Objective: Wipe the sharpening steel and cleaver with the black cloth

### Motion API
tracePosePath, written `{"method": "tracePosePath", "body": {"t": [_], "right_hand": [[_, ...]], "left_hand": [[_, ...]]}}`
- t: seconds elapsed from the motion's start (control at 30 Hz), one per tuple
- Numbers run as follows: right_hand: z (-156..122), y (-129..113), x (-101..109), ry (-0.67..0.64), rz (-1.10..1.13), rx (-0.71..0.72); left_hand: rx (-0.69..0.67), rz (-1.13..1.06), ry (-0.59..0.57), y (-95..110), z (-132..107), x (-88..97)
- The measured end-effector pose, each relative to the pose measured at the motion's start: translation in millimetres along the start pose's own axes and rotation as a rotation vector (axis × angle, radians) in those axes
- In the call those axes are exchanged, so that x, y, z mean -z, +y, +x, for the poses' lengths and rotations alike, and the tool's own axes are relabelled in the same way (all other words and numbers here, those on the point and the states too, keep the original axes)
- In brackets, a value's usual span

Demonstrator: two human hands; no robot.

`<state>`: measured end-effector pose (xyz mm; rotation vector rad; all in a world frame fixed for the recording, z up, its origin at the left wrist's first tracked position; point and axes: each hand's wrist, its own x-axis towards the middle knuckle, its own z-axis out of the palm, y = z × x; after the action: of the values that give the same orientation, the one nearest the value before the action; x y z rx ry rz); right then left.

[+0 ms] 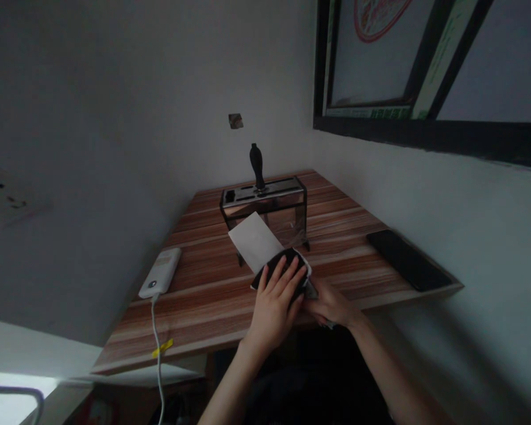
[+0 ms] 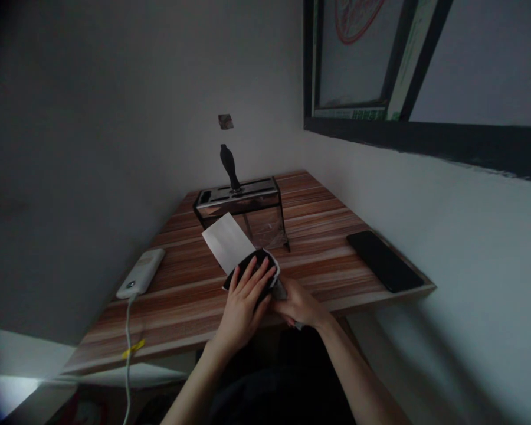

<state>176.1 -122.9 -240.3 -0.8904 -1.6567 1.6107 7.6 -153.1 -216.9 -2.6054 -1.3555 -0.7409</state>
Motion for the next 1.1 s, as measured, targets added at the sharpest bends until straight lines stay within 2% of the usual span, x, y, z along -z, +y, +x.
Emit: {"method": "tracePosePath", "body": {"t": [0.17, 0.47, 0.6, 0.87, 1.1], "right_hand": [[0, 1, -1, 0.019, 0.048, -0.015], [0, 1, -1, -0.017, 0.067, -0.001], [0, 1, -1, -0.024, 0.060, -0.005], [0, 2, 0, -0.023, 0.056, -0.006], [0, 3, 0, -0.004, 0.069, -0.009]], "left_hand": [[0.029, 0.049, 0.065, -21, 16, 9.3], [0.112, 0.094, 0.209, -66, 49, 37.2], [0.146, 0.101, 0.259, -79, 57, 43.9], [0.138, 0.115, 0.273, -76, 56, 41.7], [0.079, 0.109, 0.215, -48, 39, 27.0]]}}
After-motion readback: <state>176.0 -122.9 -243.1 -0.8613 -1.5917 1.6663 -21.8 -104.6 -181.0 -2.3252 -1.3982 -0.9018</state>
